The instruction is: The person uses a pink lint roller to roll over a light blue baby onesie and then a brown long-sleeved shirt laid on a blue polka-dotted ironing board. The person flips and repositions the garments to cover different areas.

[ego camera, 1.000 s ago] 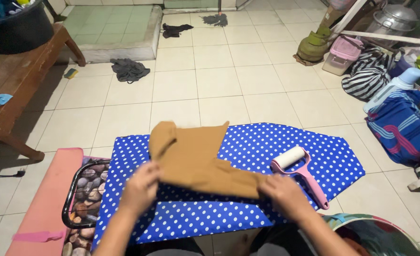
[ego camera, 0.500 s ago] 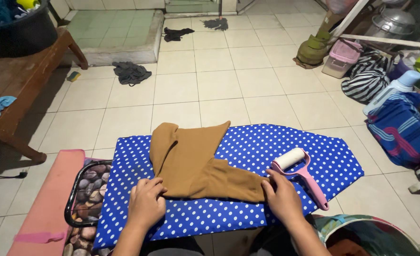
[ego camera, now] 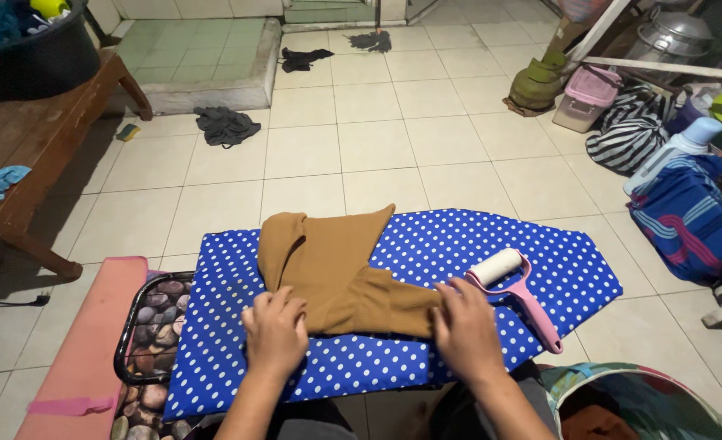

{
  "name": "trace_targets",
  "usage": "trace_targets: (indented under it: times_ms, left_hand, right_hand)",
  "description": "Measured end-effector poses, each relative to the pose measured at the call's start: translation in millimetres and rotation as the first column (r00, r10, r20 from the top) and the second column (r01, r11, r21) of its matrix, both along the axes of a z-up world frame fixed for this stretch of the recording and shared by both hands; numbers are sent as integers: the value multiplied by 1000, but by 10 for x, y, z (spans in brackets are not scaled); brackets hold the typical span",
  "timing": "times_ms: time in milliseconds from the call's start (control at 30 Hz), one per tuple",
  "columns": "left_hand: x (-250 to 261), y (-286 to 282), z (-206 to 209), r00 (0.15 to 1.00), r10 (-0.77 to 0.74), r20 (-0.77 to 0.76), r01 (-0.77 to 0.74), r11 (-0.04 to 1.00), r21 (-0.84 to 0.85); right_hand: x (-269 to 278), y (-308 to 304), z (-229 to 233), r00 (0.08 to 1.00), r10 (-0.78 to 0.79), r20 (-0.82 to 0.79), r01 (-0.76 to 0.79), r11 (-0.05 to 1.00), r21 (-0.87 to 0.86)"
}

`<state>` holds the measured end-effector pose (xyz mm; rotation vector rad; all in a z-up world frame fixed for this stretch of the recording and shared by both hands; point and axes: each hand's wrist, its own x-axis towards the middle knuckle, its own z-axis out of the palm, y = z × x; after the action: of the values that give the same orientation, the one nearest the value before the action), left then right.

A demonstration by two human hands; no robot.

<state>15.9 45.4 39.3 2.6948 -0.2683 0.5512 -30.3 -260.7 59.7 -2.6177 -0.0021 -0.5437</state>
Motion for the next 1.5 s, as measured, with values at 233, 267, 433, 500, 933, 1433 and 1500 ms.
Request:
trace_targets:
  times_ms: [233,267,433,500,933,1433,1500]
  left_hand:
    - [-31,-405,-161,927,-371,-52,371,929,0]
    - [-39,-443,-211,921,-384,-64,384,923,-10]
    - [-132,-504,-329,933,-315,-172,330,942,61]
    - [-129,-508,-290,921,-309,-237,325,945,31]
    - [-203,-418,-297,950,-275,-148,275,961,-20]
    - [-192,-355,-460,983,-128,-131,112,986,-121]
    - [-223,-339,-449,983,-74,-168,56,993,-107]
  right_hand:
    - [310,603,-150,983,182,-36,-186,969,-163]
    - [384,700,-202,978,205,-43,-210,962,-174]
    - [537,900,-420,936,258,-239,-305,933,-189]
    - [507,812,-468,928,174,-329,-258,937,-233]
    - [-203,13,-565,970,-107,-216,32,945,-324]
    - [-37,-1222,-206,871,-413,-267,392,910,-133]
    - [-14,-1216,-200,892,-373,-255,394,918,38]
